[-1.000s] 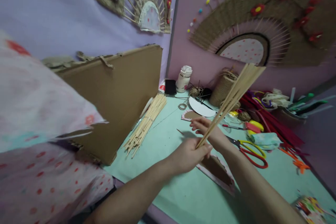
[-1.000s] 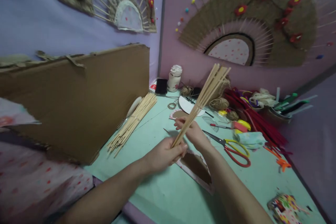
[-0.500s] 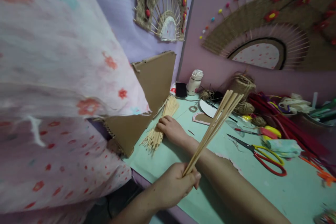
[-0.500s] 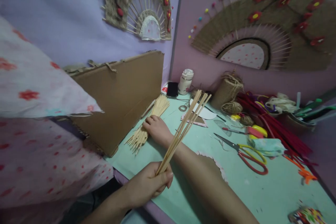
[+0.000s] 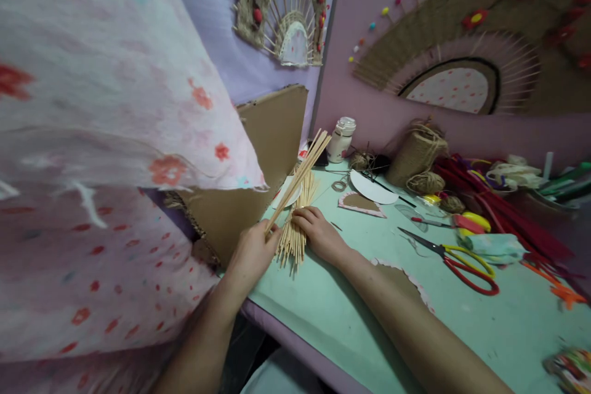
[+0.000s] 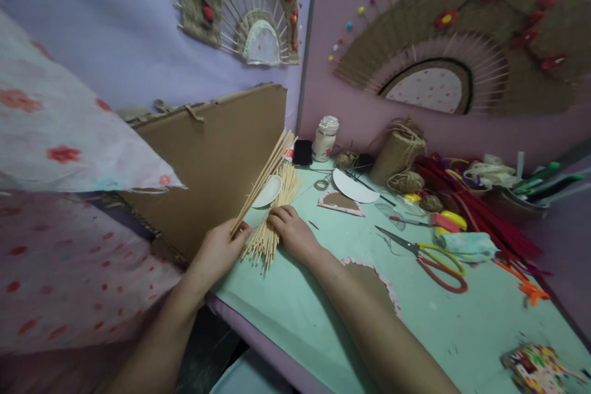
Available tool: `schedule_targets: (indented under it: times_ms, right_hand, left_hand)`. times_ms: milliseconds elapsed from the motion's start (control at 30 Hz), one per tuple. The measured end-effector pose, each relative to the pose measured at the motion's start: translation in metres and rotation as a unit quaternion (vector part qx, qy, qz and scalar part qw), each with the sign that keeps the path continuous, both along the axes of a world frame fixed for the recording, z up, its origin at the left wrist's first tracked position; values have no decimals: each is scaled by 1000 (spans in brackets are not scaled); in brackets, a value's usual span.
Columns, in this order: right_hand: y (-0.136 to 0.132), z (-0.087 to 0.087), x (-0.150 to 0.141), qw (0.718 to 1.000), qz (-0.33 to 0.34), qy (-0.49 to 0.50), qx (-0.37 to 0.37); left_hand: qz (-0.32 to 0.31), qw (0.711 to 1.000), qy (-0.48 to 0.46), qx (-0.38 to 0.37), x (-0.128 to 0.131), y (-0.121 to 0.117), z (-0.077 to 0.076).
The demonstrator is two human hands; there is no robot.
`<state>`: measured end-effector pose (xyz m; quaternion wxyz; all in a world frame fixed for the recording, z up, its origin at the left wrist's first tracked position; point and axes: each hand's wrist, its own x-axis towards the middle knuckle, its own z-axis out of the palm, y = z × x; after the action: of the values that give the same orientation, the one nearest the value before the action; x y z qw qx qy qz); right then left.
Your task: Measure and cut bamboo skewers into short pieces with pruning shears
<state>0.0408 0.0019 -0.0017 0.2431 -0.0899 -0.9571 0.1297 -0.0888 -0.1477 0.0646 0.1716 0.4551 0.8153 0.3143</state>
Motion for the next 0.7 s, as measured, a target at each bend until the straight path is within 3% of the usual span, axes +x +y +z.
schedule_targets:
  times_ms: [100,200,367,533,700]
  right_hand:
    - [-4,-4,1,1000,-16,21,-13]
    - [-4,-8,1,999,-17,31,-21]
    - [-2,-12,2,999,-14,41,-26]
    - [-2,-11,3,998,-17,57,-34]
    - [-2,-10,4,997,-22,61,-36]
  left_hand:
    - [18,985,141,-99,-16,20,-9]
    - [27,966,191,-172,-17,37,-19]
    - [26,960,194,-202,-12,52,-24]
    - [12,962,172,-212,-18,60,-17]
    - [-26,979,97,-176,-16,39,2]
